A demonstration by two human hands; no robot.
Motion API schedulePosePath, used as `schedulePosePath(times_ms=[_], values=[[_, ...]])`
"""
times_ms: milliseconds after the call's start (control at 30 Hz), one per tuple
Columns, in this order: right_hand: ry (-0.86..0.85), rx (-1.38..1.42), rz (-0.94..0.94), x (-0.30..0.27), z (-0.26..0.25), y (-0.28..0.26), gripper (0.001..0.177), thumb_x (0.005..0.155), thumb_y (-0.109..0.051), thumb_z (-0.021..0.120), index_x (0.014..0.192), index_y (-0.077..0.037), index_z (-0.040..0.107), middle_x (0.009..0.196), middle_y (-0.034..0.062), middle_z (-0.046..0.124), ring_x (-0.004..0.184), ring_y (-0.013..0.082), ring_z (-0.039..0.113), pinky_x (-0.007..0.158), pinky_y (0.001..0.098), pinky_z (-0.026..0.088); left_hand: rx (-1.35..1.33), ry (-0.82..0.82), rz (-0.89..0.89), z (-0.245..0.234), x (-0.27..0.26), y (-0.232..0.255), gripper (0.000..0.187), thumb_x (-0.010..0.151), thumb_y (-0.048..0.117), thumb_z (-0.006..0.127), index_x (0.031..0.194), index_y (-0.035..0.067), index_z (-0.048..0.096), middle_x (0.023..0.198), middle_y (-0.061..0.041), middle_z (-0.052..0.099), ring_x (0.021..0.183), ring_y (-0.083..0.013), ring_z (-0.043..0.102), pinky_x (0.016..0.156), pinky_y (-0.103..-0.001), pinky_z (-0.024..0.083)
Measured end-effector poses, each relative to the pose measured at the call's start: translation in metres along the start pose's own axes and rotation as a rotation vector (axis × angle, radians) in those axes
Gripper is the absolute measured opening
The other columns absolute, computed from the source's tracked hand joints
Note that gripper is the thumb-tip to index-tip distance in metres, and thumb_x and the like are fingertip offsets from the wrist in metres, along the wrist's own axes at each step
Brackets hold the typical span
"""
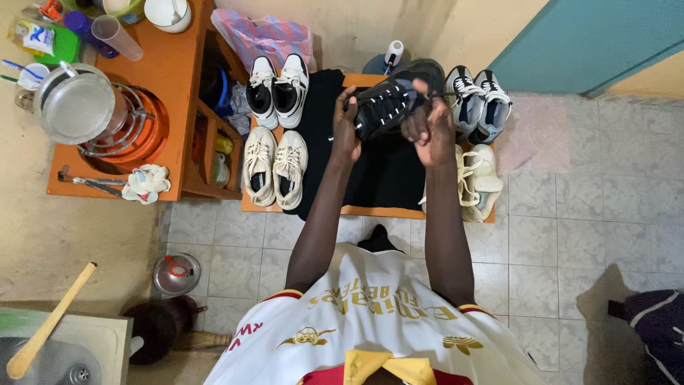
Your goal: The person unlaces a black sneaker by pulling the laces out of the eyelets, then re-laces it by threading the laces back through the eyelets and tying a knot. The person then picks up a white sneaker and begins to unlace it.
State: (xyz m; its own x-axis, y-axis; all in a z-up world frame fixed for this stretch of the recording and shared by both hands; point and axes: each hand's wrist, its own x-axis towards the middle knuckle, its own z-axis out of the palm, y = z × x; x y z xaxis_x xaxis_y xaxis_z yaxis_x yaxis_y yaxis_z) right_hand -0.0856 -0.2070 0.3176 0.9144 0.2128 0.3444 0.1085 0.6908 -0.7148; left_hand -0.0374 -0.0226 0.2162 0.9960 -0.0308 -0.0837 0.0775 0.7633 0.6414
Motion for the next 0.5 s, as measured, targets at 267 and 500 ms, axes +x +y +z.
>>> schedulePosePath(times_ms=[267,500], values=[[-0.022,-0.875,0.185,-0.006,-0.005,-0.014,0.042,0.11,-0.038,0.07,0.108,0.003,0.071,0.086,-0.0059,0.064,0.072,0.0015,0.053,0.061,0.0233,0.044,-0.027,0.049,-0.061,-0.009,0.006,-0.008,0.035,0.101,0.015,0.06,0.136,0.011,0.054,0.124,-0.013,0.063,0.11,-0.0246,0.066,0.089,-0.04,0.061],[0.143,-0.161,-0.04,-0.014,-0.011,-0.035,0.032,0.108,-0.035,0.068,0.097,-0.004,0.069,0.06,-0.005,0.049,0.05,0.005,0.039,0.051,0.0249,0.031,0.081,0.099,-0.007,-0.023,0.005,-0.018,0.058,0.079,-0.006,0.068,0.132,0.014,0.054,0.121,-0.009,0.063,0.107,-0.0222,0.069,0.091,-0.037,0.062]])
